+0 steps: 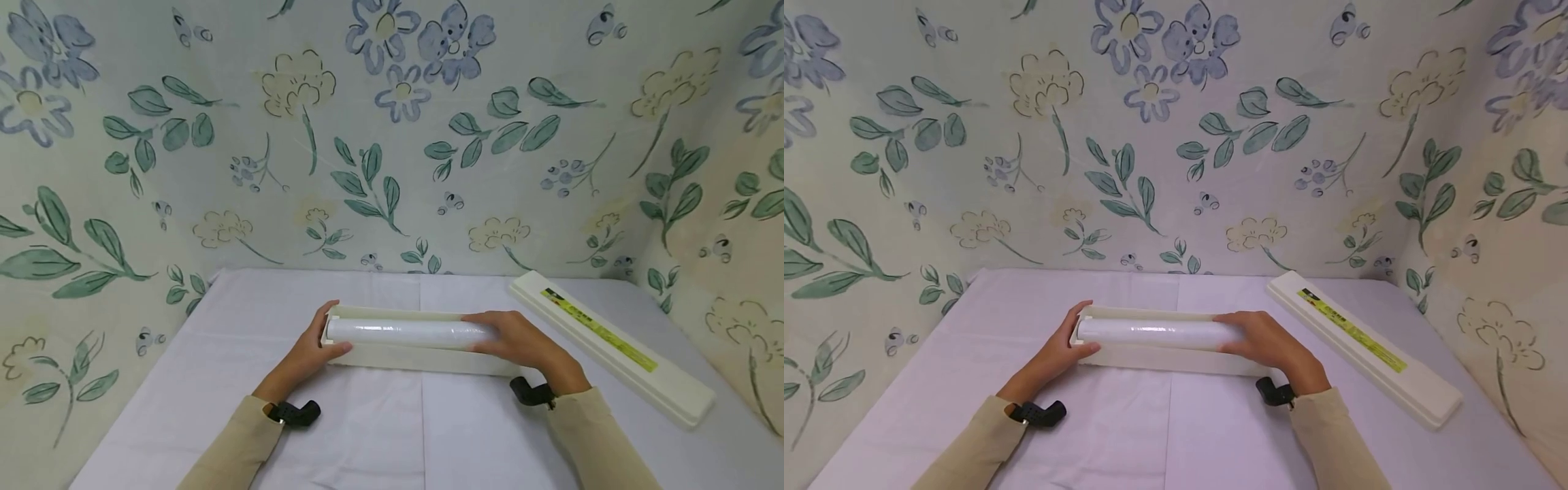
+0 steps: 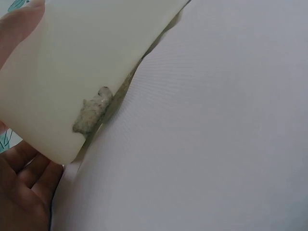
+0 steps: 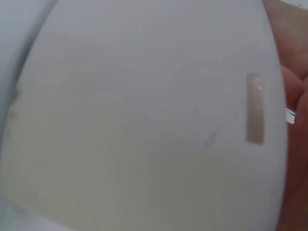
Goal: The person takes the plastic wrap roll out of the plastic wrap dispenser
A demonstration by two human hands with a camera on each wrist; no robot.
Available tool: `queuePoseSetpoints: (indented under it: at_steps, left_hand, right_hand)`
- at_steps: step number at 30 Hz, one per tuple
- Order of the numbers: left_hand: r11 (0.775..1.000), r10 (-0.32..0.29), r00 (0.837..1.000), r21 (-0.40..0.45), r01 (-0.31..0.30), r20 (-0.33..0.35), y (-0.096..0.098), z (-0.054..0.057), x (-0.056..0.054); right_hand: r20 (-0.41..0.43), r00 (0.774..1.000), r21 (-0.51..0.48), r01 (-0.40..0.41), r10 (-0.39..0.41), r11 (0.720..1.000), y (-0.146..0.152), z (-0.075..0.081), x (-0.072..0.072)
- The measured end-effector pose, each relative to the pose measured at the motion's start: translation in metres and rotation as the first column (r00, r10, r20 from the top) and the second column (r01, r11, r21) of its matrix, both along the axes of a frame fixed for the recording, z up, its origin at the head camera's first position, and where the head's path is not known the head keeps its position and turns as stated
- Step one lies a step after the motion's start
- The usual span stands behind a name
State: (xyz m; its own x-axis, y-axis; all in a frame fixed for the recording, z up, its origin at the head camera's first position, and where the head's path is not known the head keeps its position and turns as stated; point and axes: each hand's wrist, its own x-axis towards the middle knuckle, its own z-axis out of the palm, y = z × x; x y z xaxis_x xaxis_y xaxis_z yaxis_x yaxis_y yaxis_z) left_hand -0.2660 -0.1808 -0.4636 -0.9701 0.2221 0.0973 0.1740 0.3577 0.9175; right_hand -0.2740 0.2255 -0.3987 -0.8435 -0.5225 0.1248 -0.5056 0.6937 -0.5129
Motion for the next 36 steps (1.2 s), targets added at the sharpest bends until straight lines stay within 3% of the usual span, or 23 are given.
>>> queuePoseSetpoints:
  at_steps: [6, 12, 24, 36]
  left_hand:
    - [1.000, 0.003, 1.000, -0.011, -0.003, -0.011, 0.001, 0.003, -0.001]
    - [1.000, 0.005, 1.000, -0.011, -0.005, -0.013, 0.002, 0.006, 0.000]
    - [1.000, 0.000, 1.000, -0.007, 0.000, -0.020, 0.000, 0.000, -0.003]
    - [1.000, -0.010, 1.000, 0.013, 0.010, -0.002, -0.001, 0.002, 0.000]
  right_hand:
    - [-0.029, 0.999, 0.004, 0.012, -0.012, 1.000, -0.001, 0.009, 0.005]
    - [-0.116, 0.993, 0.068, 0.039, -0.031, 0.997, -0.006, 0.018, 0.012]
    - [-0.198, 0.980, 0.084, 0.037, -0.020, 0.996, -0.010, 0.028, 0.022]
    - [-0.241, 0.970, 0.113, 0.054, -0.025, 0.992, -0.014, 0.039, 0.030]
